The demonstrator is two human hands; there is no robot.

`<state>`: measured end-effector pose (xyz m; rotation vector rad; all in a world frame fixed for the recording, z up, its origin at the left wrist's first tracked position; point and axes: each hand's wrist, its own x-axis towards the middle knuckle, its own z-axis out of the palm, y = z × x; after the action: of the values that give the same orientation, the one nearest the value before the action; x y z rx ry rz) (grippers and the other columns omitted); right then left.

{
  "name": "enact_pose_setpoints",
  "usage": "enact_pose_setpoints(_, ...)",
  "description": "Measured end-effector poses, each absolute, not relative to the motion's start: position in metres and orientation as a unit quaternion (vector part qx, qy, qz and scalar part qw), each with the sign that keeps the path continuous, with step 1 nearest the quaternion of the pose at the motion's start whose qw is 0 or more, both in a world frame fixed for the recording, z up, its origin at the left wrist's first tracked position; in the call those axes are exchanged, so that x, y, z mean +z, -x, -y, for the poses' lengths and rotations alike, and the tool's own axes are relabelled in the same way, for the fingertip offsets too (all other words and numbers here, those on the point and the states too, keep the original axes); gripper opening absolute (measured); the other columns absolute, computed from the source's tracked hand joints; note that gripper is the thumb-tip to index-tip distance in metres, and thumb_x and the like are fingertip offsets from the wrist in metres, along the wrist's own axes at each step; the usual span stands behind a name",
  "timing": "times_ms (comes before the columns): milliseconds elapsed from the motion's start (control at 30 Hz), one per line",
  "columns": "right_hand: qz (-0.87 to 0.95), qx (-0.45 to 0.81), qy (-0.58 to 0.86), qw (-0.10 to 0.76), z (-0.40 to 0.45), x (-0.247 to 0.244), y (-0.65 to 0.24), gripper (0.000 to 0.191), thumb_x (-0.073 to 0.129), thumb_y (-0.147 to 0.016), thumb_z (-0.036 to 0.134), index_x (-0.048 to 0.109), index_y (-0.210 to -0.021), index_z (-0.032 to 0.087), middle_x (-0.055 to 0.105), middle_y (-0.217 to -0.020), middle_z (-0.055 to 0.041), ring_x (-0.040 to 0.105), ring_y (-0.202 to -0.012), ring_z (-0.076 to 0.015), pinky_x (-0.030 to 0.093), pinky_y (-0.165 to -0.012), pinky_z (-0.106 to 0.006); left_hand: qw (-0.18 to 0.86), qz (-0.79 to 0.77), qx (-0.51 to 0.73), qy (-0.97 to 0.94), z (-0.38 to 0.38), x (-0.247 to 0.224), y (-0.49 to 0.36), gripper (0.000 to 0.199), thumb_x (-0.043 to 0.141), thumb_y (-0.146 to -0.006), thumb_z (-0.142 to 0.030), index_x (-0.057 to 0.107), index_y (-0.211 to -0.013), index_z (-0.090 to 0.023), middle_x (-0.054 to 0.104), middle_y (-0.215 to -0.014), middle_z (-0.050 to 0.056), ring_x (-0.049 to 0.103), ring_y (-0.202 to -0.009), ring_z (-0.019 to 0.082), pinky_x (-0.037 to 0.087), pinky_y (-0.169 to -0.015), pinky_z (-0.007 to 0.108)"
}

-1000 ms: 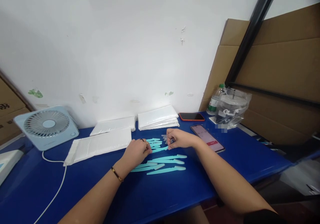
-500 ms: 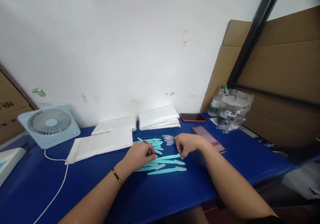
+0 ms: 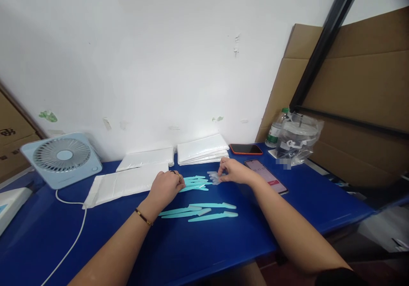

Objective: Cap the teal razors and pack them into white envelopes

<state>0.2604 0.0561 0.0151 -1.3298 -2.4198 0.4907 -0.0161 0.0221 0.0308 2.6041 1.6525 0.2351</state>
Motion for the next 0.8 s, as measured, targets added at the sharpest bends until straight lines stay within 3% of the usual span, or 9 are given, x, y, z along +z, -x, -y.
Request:
enact_pose_setpoints(133, 0.859, 0.207, 0.441, 0.159, -0.050, 0.022, -0.265, 0.017, 0.072, -0.067, 0.032, 0.070, -0.075, 0.018, 0.056, -0.085, -0.0028, 0.053, -0.073, -0.0135, 0.040, -0.064, -0.023, 0.106, -0.499, 0.113, -0.852, -0.015, 0.029, 0.014, 0.019, 0.057, -0.077, -0.040, 0.067, -0.080, -0.023, 0.066, -0.086, 0.001, 0.060, -0.079, 0.018, 0.038, -0.069, 0.027)
enact_pose_setpoints(267, 0.879, 0.277, 0.385, 0.054, -0.034, 0.035, -0.261, 0.022, 0.073, -0.063, 0.038, 0.073, -0.074, 0.019, 0.061, -0.076, -0.0005, 0.054, -0.065, -0.0120, 0.038, -0.056, -0.021, 0.184, -0.441, 0.089, -0.874, -0.003, 0.023, 0.001, 0.024, 0.061, -0.073, -0.045, 0.068, -0.084, -0.025, 0.066, -0.086, 0.000, 0.059, -0.076, 0.016, 0.038, -0.064, 0.024)
enact_pose_setpoints(467, 0.862, 0.291, 0.409, -0.076, -0.026, 0.036, -0.248, 0.026, 0.076, -0.056, 0.036, 0.072, -0.074, 0.018, 0.064, -0.064, 0.0023, 0.052, -0.054, -0.0108, 0.033, -0.048, -0.021, 0.257, -0.485, 0.045, -0.835, 0.000, 0.017, -0.006, 0.026, 0.057, -0.074, -0.044, 0.066, -0.075, -0.020, 0.066, -0.075, 0.002, 0.056, -0.066, 0.016, 0.035, -0.054, 0.023)
enact_pose_setpoints(633, 0.876, 0.278, 0.394, 0.019, -0.033, 0.031, -0.251, 0.014, 0.068, -0.067, 0.029, 0.070, -0.075, 0.017, 0.065, -0.073, -0.0001, 0.055, -0.063, -0.0117, 0.037, -0.054, -0.020, 0.273, -0.496, 0.085, -0.820, -0.006, 0.014, -0.002, 0.031, 0.052, -0.077, -0.048, 0.064, -0.078, -0.019, 0.065, -0.074, 0.002, 0.057, -0.064, 0.016, 0.033, -0.053, 0.024)
enact_pose_setpoints(800, 0.876, 0.249, 0.387, 0.145, -0.039, 0.027, -0.253, 0.016, 0.064, -0.075, 0.031, 0.066, -0.081, 0.016, 0.060, -0.084, -0.0028, 0.055, -0.070, -0.0119, 0.041, -0.061, -0.021, 0.158, -0.484, 0.098, -0.855, -0.011, 0.011, 0.000, 0.034, 0.046, -0.084, -0.044, 0.060, -0.067, -0.019, 0.061, -0.068, 0.003, 0.055, -0.065, 0.017, 0.032, -0.057, 0.026)
